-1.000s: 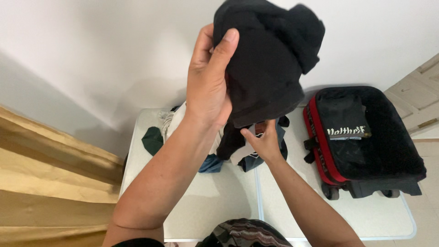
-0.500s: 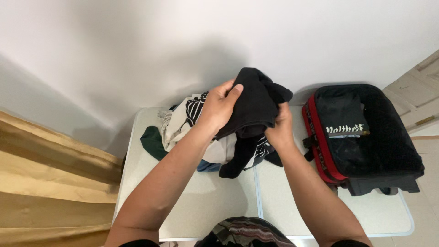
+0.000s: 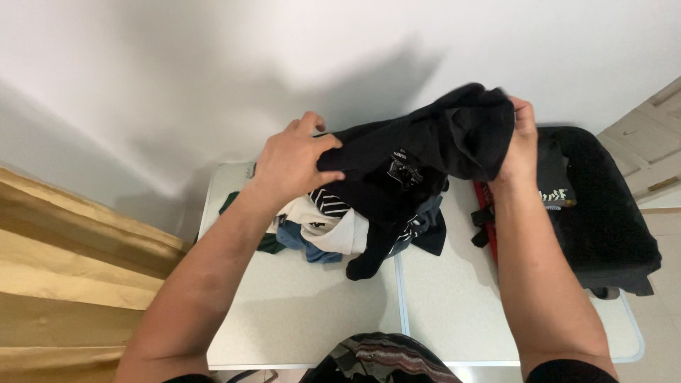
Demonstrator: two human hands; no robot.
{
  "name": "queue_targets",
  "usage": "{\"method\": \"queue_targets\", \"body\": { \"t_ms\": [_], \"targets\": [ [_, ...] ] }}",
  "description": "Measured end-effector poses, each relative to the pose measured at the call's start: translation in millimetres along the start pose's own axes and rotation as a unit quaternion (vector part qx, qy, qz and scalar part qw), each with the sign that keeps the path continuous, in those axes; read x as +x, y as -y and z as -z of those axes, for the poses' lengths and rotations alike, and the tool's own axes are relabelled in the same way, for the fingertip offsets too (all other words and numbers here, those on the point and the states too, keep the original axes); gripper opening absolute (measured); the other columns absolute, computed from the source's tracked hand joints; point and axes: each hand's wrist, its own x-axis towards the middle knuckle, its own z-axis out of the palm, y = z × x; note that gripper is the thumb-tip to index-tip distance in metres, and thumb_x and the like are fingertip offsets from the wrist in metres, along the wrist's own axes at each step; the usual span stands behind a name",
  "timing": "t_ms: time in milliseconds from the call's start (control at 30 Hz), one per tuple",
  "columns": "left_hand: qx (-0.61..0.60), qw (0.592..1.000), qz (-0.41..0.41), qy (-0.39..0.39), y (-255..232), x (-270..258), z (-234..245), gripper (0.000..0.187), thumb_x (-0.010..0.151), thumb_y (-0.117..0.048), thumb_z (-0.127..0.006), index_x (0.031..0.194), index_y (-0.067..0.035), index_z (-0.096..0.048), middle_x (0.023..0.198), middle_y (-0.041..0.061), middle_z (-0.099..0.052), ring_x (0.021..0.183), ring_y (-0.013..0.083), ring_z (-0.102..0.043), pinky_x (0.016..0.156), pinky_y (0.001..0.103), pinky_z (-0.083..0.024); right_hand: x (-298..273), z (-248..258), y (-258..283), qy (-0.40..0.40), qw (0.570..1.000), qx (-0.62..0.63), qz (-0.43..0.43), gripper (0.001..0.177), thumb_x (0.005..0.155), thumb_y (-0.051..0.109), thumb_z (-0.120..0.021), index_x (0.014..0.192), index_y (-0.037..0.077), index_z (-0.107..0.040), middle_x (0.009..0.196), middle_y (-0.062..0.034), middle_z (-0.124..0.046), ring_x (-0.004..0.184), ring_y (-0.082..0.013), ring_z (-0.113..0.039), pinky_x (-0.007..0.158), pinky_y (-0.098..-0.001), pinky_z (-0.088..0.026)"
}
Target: The person sorts through a pile of clothes on a table, picks up a grey t-shirt, folds it into a compact rectangle by hand, and then places the folded shirt into an open suitcase on the floor.
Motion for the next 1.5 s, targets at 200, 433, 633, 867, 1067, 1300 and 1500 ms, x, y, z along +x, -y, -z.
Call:
{"method": "queue_targets", "body": {
  "t_ms": [200,433,633,867,1067,1300,1500],
  "targets": [
    [-0.065,0.991,0.105,-0.050,52.4,-20.9,-0.2,0.020,0.100,-0.030,-0.068,0.098,-0.011,-0.072,0.100,0.009,-0.068,0.089,0.0297,-0.065,0.075,0.043,-0.052,28.5,55.7,5.8,-0.091,0.995,-0.018,0.044,0.005,0.111,0.008,-0.063,0.115,0.006,-0.062,0.099,-0.0052,-0.068,0.087,-0.0163,-0.068,0.077,-0.0308,-0.061],
    [-0.218,0.903,0.320,-0.186,114.1,-26.6,-14.6,0.041,0.116,-0.033,-0.051,0.093,0.000,-0.061,0.078,0.009,-0.059,0.074,0.0177,-0.051,0.072,0.033,-0.047,29.7,55.4,10.2,-0.163,0.986,0.023,0.016,0.013,0.108,0.009,-0.055,0.119,0.003,-0.059,0.105,-0.0085,-0.070,0.091,-0.0200,-0.074,0.081,-0.0374,-0.067],
    [-0.360,0.811,0.366,-0.281,147.8,-36.3,-34.5,0.039,0.115,-0.031,-0.051,0.101,0.002,-0.067,0.087,0.001,-0.062,0.080,0.0111,-0.051,0.077,0.030,-0.049,30.6,58.2,-3.6,-0.142,0.987,0.068,-0.019,0.024,0.107,0.007,-0.045,0.126,0.002,-0.059,0.111,-0.0112,-0.072,0.100,-0.0251,-0.074,0.087,-0.0415,-0.065],
    [-0.551,0.708,0.310,-0.314,180.9,-50.0,-73.9,0.026,0.110,-0.015,-0.050,0.129,-0.001,-0.062,0.115,0.006,-0.070,0.102,0.0137,-0.064,0.093,0.029,-0.054,32.0,55.3,-25.8,-0.011,0.989,-0.073,-0.130,0.049,0.105,0.010,-0.047,0.153,0.013,-0.038,0.135,-0.0128,-0.058,0.109,-0.0260,-0.063,0.092,-0.0437,-0.058],
    [-0.433,0.721,0.492,-0.226,225.4,-113.1,-177.3,0.059,0.096,-0.005,-0.058,0.151,-0.009,-0.039,0.139,0.016,-0.060,0.120,0.0223,-0.061,0.096,0.033,-0.052,5.5,63.5,-75.4,-0.001,0.954,-0.215,-0.207,0.070,0.101,0.021,-0.059,0.160,0.013,-0.022,0.147,-0.0210,-0.051,0.125,-0.0312,-0.061,0.096,-0.0443,-0.054],
    [-0.305,0.746,0.588,-0.067,140.8,-231.3,-293.2,0.074,0.084,-0.001,-0.059,0.156,-0.009,-0.043,0.138,0.019,-0.061,0.119,0.0311,-0.062,0.097,0.037,-0.049,-80.3,89.6,-162.9,0.097,0.899,-0.293,-0.311,0.057,0.100,0.032,-0.056,0.150,0.007,-0.044,0.128,-0.0174,-0.069,0.114,-0.0284,-0.070,0.097,-0.0439,-0.056],
    [-0.397,0.676,0.612,-0.106,85.2,-222.0,-293.3,0.063,0.085,-0.017,-0.075,0.142,-0.006,-0.050,0.126,0.013,-0.065,0.103,0.0212,-0.066,0.085,0.035,-0.053,-155.5,75.5,-210.8,0.197,0.825,-0.336,-0.409,0.055,0.098,0.035,-0.056,0.144,0.006,-0.047,0.121,-0.0162,-0.074,0.111,-0.0281,-0.073,0.091,-0.0400,-0.056]
  ]
}}
